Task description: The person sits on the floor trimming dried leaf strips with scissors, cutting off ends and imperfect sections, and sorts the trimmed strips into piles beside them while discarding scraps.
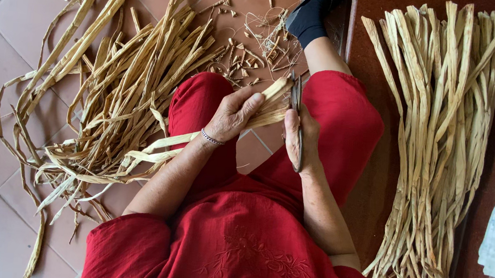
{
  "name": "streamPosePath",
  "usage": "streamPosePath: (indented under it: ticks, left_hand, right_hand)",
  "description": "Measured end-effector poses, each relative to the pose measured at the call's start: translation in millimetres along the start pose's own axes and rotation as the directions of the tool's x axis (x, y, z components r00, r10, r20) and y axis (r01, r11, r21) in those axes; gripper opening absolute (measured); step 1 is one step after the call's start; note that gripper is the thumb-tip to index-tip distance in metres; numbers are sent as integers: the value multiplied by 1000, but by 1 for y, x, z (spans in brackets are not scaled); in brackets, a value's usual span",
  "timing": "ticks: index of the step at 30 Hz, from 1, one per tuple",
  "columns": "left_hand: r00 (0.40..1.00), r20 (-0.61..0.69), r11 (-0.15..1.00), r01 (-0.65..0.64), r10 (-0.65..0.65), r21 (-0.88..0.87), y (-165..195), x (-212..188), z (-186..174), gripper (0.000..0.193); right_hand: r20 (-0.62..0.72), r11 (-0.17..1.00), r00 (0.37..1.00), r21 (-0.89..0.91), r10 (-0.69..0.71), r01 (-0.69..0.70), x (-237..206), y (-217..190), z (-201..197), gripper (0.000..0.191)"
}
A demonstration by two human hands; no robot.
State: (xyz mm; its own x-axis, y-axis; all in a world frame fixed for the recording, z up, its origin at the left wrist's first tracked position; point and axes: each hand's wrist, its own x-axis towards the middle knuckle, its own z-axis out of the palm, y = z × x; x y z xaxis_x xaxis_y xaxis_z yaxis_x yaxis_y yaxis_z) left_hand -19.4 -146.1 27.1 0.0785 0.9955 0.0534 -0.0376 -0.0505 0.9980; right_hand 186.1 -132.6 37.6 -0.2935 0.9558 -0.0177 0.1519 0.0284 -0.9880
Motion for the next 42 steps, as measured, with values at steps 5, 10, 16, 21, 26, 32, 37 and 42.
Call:
streamPosePath:
  ticks: [5, 10, 16, 21, 26, 32, 37, 42]
  left_hand:
    - [999, -53, 961, 16, -2, 275, 9, 8, 2, 34]
    - [985, -167, 981, 72, -42, 180, 5, 12, 4, 31]
    - [976, 218, 1000, 14, -20, 28, 18, 4, -4, 35]
    - [947, 254, 981, 188, -194, 51, 25, 4, 1, 28]
    - [993, -109, 967, -23, 52, 254, 37, 10, 1, 17]
    - [917, -74, 707, -248, 392, 663, 65, 1, 17, 33]
    - [933, -43, 751, -259, 356, 607, 65, 1, 6, 53]
    - [999, 26, 977, -23, 18, 211, 41, 5, 2, 38]
  right_hand:
    - [-48, 984, 990, -124, -135, 128, 7, -1, 6, 19]
    - [-94, 990, 994, -137, -54, 41, 6, 8, 9, 15]
    - [-194, 983, 965, -83, -178, 165, 9, 25, 12, 6]
    - [-120, 880, 970, 407, -214, 244, 17, 17, 12, 18]
    - [-133, 939, 988, 342, 82, -32, 11, -8, 11, 27]
    - [-168, 947, 984, 303, -55, 105, 11, -18, 14, 15]
    - [-133, 907, 991, 413, -22, 76, 13, -14, 9, 24]
    - [-137, 952, 978, 241, -160, 190, 15, -1, 6, 29]
